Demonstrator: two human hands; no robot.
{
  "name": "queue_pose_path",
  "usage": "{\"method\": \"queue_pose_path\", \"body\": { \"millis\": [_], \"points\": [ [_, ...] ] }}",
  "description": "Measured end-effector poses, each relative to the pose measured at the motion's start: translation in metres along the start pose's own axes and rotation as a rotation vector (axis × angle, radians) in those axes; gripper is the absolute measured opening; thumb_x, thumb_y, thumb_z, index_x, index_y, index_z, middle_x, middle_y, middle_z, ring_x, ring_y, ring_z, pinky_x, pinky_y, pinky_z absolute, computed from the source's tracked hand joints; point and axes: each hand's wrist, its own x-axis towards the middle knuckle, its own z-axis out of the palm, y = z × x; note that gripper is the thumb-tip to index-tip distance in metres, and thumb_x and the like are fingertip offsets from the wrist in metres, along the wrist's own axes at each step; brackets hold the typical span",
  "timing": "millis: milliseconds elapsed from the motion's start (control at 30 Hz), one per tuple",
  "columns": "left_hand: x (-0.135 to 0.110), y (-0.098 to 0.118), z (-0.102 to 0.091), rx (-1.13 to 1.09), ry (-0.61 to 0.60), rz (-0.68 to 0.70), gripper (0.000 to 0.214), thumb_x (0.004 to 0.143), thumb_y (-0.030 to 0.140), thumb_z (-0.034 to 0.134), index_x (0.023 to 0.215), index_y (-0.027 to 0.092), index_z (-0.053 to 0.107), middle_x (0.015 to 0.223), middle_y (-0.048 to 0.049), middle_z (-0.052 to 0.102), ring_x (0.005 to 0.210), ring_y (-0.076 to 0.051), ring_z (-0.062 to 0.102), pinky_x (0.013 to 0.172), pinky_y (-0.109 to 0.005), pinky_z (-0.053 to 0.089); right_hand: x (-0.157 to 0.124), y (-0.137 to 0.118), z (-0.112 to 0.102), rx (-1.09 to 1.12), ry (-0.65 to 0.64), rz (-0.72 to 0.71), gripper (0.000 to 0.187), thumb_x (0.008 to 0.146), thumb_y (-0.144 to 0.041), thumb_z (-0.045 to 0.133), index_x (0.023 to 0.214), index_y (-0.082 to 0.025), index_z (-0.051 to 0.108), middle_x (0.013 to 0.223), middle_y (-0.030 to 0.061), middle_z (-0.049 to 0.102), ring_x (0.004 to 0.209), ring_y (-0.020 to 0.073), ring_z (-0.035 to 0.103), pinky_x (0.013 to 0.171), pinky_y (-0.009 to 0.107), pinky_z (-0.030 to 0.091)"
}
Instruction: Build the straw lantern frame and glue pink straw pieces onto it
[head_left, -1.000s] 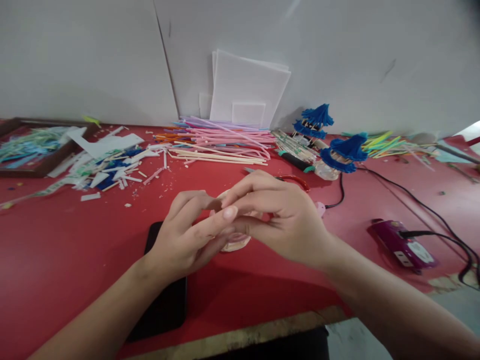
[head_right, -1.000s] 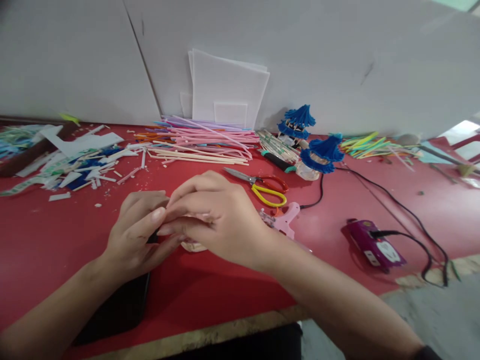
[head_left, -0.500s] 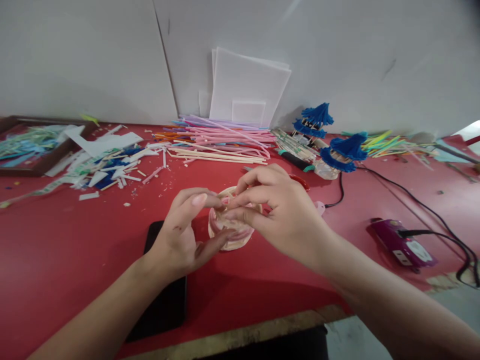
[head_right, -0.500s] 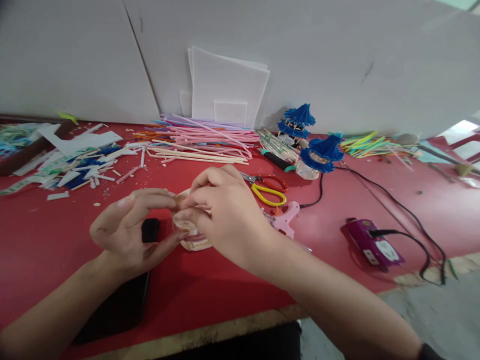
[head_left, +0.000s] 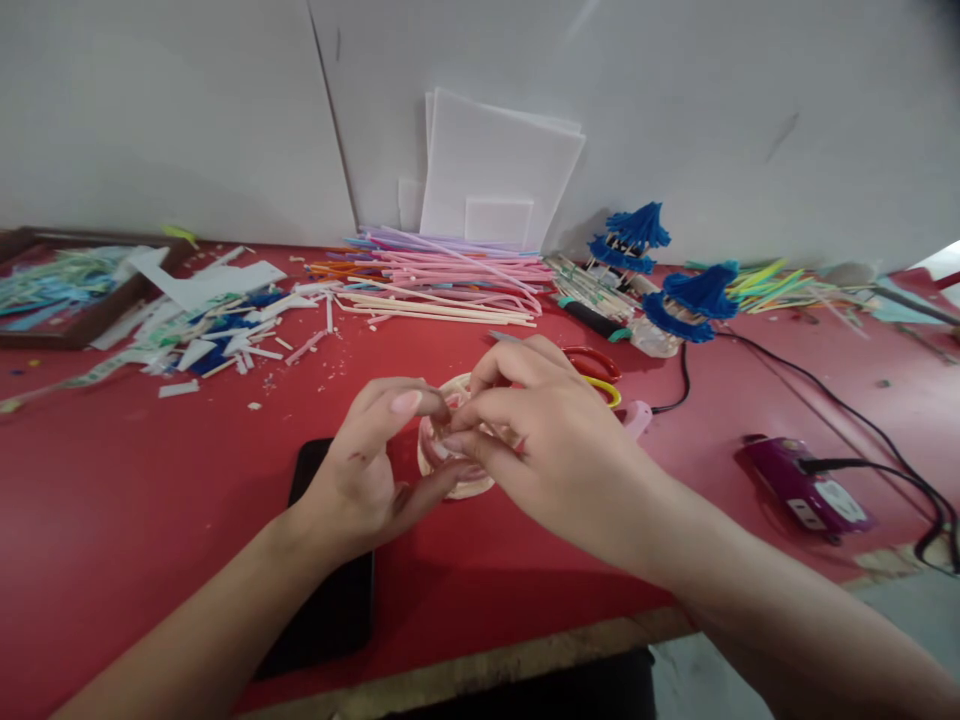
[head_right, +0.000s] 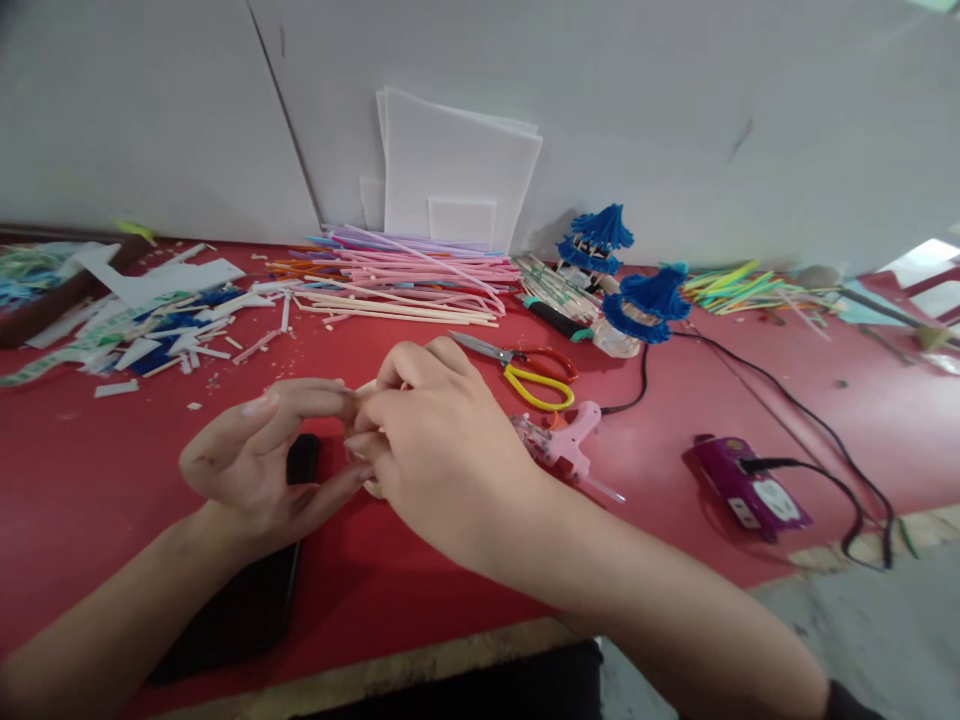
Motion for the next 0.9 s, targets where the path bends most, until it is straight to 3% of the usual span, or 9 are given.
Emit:
{"method": "queue_pose_path", "body": {
  "millis": [67, 133, 233, 367, 467, 533, 633, 767, 900],
  "points": [
    [-0.002, -0.001, 0.001, -0.013, -0.004, 0.002, 0.082, 0.079, 0.022, 0.074, 0.144, 0.028, 0.026, 0.093, -0.0032, 0.062, 0.09, -0.021, 0.061, 0.08, -0.041, 0.055, 0.001, -0.001, -0.001, 0.002, -0.052, -0.032, 0.014, 0.086, -0.01, 0.06, 0.075, -0.015, 0.067, 0.091, 0.006, 0.059, 0.09, 0.0194, 0.048, 0.083, 0.035, 0.04],
    [-0.003, -0.002, 0.001, -0.001, -0.018, -0.01, 0.071, 0.079, 0.022, 0.073, 0.139, 0.025, 0.034, 0.096, -0.0056, 0.063, 0.092, -0.022, 0.061, 0.081, -0.042, 0.054, 0.001, -0.001, -0.002, 0.003, -0.083, -0.058, 0.014, 0.088, -0.007, 0.054, 0.078, -0.014, 0.062, 0.093, 0.0079, 0.057, 0.093, 0.0203, 0.047, 0.087, 0.036, 0.039],
    [-0.003, -0.001, 0.0, 0.013, -0.022, -0.017, 0.073, 0.077, 0.019, 0.075, 0.138, 0.023, 0.036, 0.098, -0.0073, 0.063, 0.093, -0.023, 0.061, 0.083, -0.042, 0.054, 0.003, 0.006, -0.003, 0.092, -0.03, -0.024, 0.015, 0.092, -0.01, 0.046, 0.081, -0.016, 0.054, 0.094, 0.008, 0.055, 0.093, 0.0204, 0.047, 0.086, 0.037, 0.04],
    [-0.001, -0.001, 0.0, -0.066, -0.027, 0.004, 0.097, 0.075, 0.011, 0.076, 0.149, 0.029, 0.017, 0.097, -0.0044, 0.062, 0.09, -0.021, 0.062, 0.083, -0.042, 0.054, 0.008, 0.02, -0.007, 0.586, 0.104, 0.095, 0.02, 0.099, -0.024, 0.038, 0.082, -0.021, 0.046, 0.084, 0.0023, 0.053, 0.081, 0.0156, 0.055, 0.075, 0.032, 0.046],
    [0.001, -0.001, 0.001, -0.041, -0.016, 0.021, 0.091, 0.075, 0.017, 0.077, 0.147, 0.026, 0.023, 0.094, -0.0041, 0.061, 0.087, -0.02, 0.061, 0.081, -0.04, 0.054, 0.01, 0.026, -0.012, 0.995, 0.057, 0.124, 0.021, 0.102, -0.03, 0.032, 0.084, -0.024, 0.042, 0.083, -0.0012, 0.055, 0.061, 0.01, 0.057, 0.058, 0.026, 0.047],
    [0.002, -0.001, 0.001, -0.029, -0.021, 0.015, 0.088, 0.075, 0.018, 0.076, 0.146, 0.024, 0.024, 0.094, -0.0043, 0.061, 0.088, -0.02, 0.061, 0.081, -0.04, 0.054, 0.009, 0.027, -0.016, 1.093, -0.017, 0.157, 0.022, 0.102, -0.034, 0.033, 0.084, -0.024, 0.04, 0.076, -0.0042, 0.056, 0.044, 0.0062, 0.047, 0.044, 0.022, 0.039],
    [0.002, 0.0, 0.0, -0.05, -0.033, 0.003, 0.093, 0.075, 0.012, 0.075, 0.148, 0.027, 0.019, 0.095, -0.004, 0.061, 0.088, -0.02, 0.062, 0.082, -0.042, 0.053, 0.007, 0.028, -0.023, 0.991, -0.049, 0.15, 0.026, 0.1, -0.04, 0.044, 0.08, -0.023, 0.04, 0.063, -0.0061, 0.053, 0.04, 0.0052, 0.038, 0.038, 0.02, 0.029],
    [0.001, 0.001, -0.001, -0.073, -0.023, -0.004, 0.097, 0.073, 0.009, 0.075, 0.149, 0.032, 0.019, 0.098, -0.0038, 0.061, 0.088, -0.02, 0.062, 0.082, -0.042, 0.054, 0.006, 0.028, -0.029, 0.644, -0.029, 0.115, 0.035, 0.1, -0.041, 0.041, 0.072, -0.021, 0.043, 0.061, -0.0033, 0.051, 0.051, 0.0073, 0.044, 0.048, 0.022, 0.036],
    [0.001, 0.002, 0.0, -0.057, -0.027, -0.038, 0.096, 0.074, 0.012, 0.076, 0.148, 0.035, 0.02, 0.097, -0.0028, 0.062, 0.09, -0.021, 0.062, 0.083, -0.043, 0.055, 0.006, 0.03, -0.026, 0.429, -0.038, 0.145, 0.043, 0.099, -0.042, 0.044, 0.062, -0.02, 0.042, 0.053, -0.0047, 0.045, 0.047, 0.0066, 0.04, 0.045, 0.023, 0.031]
  ]
}}
